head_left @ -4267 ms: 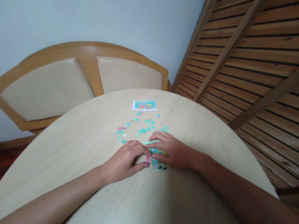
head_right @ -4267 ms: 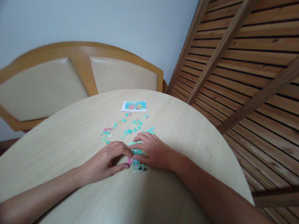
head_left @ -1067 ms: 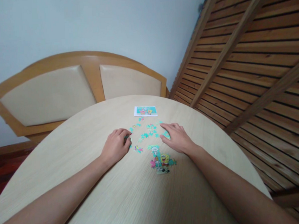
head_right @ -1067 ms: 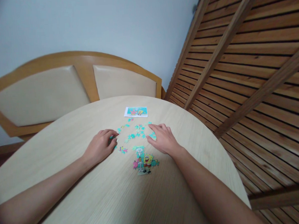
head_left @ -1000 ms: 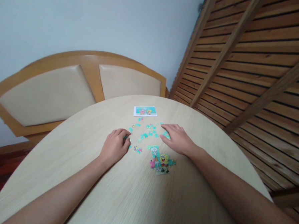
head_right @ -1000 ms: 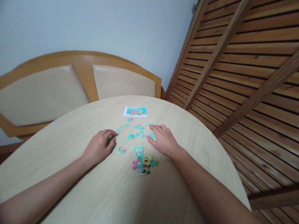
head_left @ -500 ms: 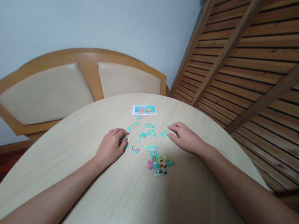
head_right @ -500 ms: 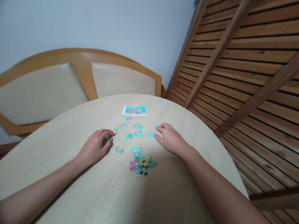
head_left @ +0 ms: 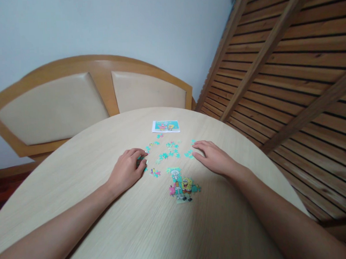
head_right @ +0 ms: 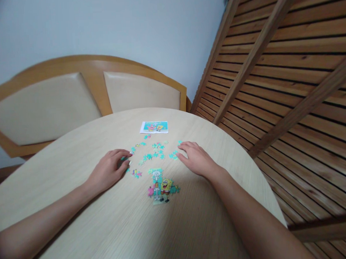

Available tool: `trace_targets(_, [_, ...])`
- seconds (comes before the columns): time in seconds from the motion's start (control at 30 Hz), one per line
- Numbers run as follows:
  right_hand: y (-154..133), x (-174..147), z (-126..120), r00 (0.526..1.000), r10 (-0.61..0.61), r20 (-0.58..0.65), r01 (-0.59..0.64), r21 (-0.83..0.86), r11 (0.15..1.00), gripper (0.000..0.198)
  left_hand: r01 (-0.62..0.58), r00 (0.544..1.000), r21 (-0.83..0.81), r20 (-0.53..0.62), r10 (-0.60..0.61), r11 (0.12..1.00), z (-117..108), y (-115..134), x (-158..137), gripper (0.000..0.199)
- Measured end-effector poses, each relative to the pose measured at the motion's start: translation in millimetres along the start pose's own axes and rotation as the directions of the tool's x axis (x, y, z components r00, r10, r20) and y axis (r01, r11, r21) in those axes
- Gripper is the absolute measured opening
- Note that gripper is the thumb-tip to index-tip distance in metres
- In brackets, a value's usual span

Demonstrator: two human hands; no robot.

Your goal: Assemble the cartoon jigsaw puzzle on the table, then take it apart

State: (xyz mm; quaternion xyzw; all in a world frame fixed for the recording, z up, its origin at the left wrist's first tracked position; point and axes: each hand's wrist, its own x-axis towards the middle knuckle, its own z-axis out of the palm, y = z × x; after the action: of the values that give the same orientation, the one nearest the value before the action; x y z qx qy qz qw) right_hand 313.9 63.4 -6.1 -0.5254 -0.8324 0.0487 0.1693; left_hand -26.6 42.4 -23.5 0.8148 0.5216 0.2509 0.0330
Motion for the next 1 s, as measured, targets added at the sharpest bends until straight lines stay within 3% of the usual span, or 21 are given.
trace_targets(0.17, [-9,-3,-18,0.998,0.055,0.032,-0.053,-0.065,0.996,0.027,-0.039,0.999,-0.009,-0.038,0.039,0.999,-4,5,0,0.023])
trace_targets(0.43, [-31,-13,-43,0.954,0.246,0.169,-0.196,-0.269,0.943,0.027,-0.285,0.958,-0.038,-0.039,0.283,0.958,-14,39,-8,0.023])
trace_targets(0.63, [-39,-23,-48,0.945,0.169,0.281,-0.149,-0.092,0.985,0.017,-0.318,0.944,-0.097,0.057,0.324,0.943,-12,41,-10,0.024])
trace_targets(0.87, [-21,-23,-37,0.962,0.125,0.241,-0.133,0.017,0.991,0.022,-0.473,0.855,-0.202,0.133,0.502,0.858,-14,49,-13,0.026])
trace_targets(1.0, [-13,-23,-34,0.963,0.118,0.243,-0.137,0.061,0.989,0.021,-0.481,0.844,-0.226,0.141,0.517,0.847,-14,49,-12,0.027])
